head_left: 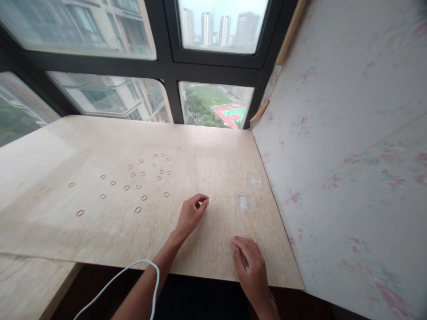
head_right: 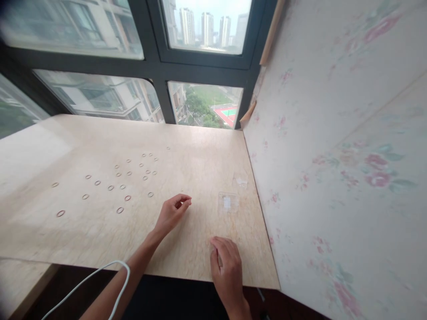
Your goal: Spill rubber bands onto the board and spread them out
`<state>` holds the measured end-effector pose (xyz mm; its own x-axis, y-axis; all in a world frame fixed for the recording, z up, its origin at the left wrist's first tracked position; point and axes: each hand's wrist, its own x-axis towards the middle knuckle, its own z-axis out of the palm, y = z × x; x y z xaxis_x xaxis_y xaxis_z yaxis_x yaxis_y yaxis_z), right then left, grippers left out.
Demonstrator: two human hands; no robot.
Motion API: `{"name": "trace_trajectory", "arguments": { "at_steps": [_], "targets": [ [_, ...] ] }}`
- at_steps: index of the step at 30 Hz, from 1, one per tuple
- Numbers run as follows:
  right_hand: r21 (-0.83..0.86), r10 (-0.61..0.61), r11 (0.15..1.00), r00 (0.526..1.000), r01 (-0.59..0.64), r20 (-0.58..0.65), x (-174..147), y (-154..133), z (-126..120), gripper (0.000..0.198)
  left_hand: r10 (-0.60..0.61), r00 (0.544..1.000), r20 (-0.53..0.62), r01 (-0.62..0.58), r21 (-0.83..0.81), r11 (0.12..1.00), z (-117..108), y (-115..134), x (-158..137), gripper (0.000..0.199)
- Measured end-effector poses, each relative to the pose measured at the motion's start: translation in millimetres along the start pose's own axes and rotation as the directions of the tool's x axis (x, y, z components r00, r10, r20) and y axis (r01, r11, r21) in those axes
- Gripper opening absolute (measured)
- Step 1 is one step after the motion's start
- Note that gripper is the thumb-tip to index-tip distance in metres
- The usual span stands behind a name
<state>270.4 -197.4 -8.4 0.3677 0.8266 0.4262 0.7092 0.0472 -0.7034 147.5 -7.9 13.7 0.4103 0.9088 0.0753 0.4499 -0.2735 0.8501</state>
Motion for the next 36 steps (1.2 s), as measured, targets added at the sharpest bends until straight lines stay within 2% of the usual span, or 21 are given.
{"name": "trace_trajectory", "arguments": {
  "at_steps": [2, 5, 8, 11, 14, 16, 18, 20, 22, 24, 29, 32, 34, 36],
  "targets": [
    [0.012, 0.048, 0.999, 0.999, -0.048, 0.015, 1.7, 0.6, -0.7, 0.02, 0.055, 0.998, -0.034, -0.051, 0.114, 0.992, -17.3, -11.3, -19.4, 0.019],
    [0.056, 0.173, 0.983, 0.984, -0.176, 0.05, 8.2, -0.2, -1.0, 0.018, 0.127, 0.992, -0.027, -0.118, 0.216, 0.969, -38.1, -26.5, -45.4, 0.017],
    [0.152, 0.309, 0.933, 0.943, -0.325, 0.123, 22.9, -6.3, 4.2, 0.023, 0.153, 0.988, -0.011, -0.149, 0.176, 0.973, -51.0, -38.1, -61.7, 0.018],
    [0.236, 0.321, 0.9, 0.924, -0.366, 0.208, 51.1, -19.0, 22.0, 0.026, 0.162, 0.986, -0.032, -0.159, 0.081, 0.984, -55.6, -43.5, -67.1, 0.018],
    [0.299, 0.214, 0.904, 0.928, -0.306, 0.305, 93.2, -36.6, 55.3, 0.03, 0.146, 0.988, -0.051, -0.145, 0.036, 0.989, -55.5, -44.1, -66.1, 0.017],
    [0.272, 0.107, 0.933, 0.902, -0.236, 0.417, 124.5, -49.9, 83.2, 0.027, 0.127, 0.991, -0.046, -0.126, 0.019, 0.992, -55.3, -44.0, -65.2, 0.018],
    [0.172, -0.013, 0.98, 0.84, -0.096, 0.542, 153.5, -63.6, 111.5, 0.022, 0.11, 0.993, -0.039, -0.111, -0.004, 0.994, -56.1, -44.4, -65.3, 0.018],
    [0.006, -0.096, 0.992, 0.739, 0.123, 0.667, 176.4, -76.1, 136.8, 0.021, 0.107, 0.994, -0.03, -0.108, -0.032, 0.994, -57.4, -45.1, -66.3, 0.019],
    [-0.159, -0.108, 0.924, 0.637, 0.347, 0.763, 191.7, -85.7, 156.2, 0.022, 0.112, 0.993, -0.025, -0.114, -0.053, 0.992, -58.9, -45.8, -67.4, 0.018],
    [-0.243, -0.087, 0.852, 0.584, 0.463, 0.807, 200.2, -91.3, 168.7, 0.023, 0.117, 0.993, -0.018, -0.118, -0.061, 0.991, -60.2, -45.9, -68.2, 0.019],
    [-0.256, -0.072, 0.789, 0.497, 0.559, 0.865, 205.7, -94.5, 177.5, 0.019, 0.135, 0.991, 0.015, -0.134, -0.062, 0.989, -62.1, -45.7, -68.4, 0.02],
    [-0.221, -0.074, 0.789, 0.446, 0.574, 0.892, 207.3, -95.1, 176.4, 0.016, 0.149, 0.988, 0.038, -0.147, -0.052, 0.988, -62.7, -46.1, -68.6, 0.02],
    [-0.189, -0.083, 0.813, 0.432, 0.55, 0.898, 208.4, -94.2, 173.8, 0.012, 0.153, 0.987, 0.049, -0.151, -0.048, 0.987, -62.8, -46.5, -68.9, 0.02],
    [-0.15, -0.1, 0.855, 0.442, 0.496, 0.891, 208.3, -90.9, 168.7, 0.009, 0.155, 0.986, 0.054, -0.152, -0.046, 0.987, -62.5, -47.0, -69.3, 0.02]
  ]
}}
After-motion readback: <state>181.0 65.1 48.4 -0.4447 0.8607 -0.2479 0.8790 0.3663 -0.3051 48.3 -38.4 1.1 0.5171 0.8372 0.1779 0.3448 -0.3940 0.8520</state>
